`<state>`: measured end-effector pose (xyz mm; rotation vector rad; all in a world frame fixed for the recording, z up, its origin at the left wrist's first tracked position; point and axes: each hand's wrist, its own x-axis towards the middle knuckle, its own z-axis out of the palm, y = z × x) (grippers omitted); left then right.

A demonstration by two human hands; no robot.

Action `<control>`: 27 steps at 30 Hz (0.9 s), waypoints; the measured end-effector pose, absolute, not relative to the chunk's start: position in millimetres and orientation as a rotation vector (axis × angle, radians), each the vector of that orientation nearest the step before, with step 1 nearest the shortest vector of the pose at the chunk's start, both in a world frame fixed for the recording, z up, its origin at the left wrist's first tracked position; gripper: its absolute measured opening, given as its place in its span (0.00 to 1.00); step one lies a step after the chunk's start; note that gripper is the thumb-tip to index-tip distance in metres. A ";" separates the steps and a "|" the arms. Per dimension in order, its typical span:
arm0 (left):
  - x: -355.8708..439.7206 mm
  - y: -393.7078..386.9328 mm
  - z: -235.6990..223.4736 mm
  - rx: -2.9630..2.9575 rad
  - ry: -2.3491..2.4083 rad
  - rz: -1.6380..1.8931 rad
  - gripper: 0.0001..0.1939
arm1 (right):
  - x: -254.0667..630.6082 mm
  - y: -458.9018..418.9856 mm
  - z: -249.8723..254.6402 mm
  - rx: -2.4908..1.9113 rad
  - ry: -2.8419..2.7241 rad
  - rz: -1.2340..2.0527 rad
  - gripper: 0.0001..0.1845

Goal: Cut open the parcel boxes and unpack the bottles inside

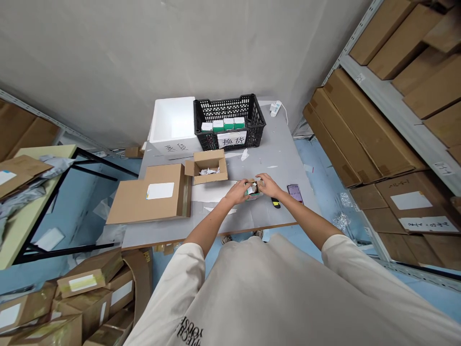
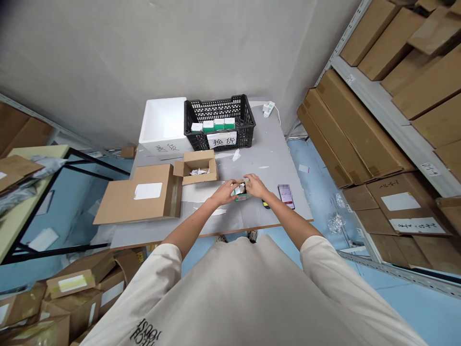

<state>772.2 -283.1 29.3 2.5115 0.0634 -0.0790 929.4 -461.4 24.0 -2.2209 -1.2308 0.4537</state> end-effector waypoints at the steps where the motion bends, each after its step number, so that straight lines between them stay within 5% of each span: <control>1: 773.6 -283.0 29.8 2.507 0.063 -0.076 0.30 | 928.9 -461.3 24.1 -2.232 -1.235 0.414 0.26; 6: 775.7 -282.8 30.7 2.473 0.149 -0.066 0.31 | 927.1 -456.8 25.9 -2.294 -1.327 0.380 0.15; 11: 767.3 -281.5 26.7 2.479 0.183 -0.001 0.20 | 921.5 -456.0 27.5 -2.276 -1.386 0.430 0.16; 20: 755.7 -288.6 12.6 2.385 0.241 0.110 0.14 | 907.0 -439.2 44.8 -2.458 -1.589 0.380 0.11; 27: 753.5 -293.0 8.7 2.230 0.341 0.106 0.24 | 891.7 -412.7 55.1 -2.671 -1.577 0.464 0.08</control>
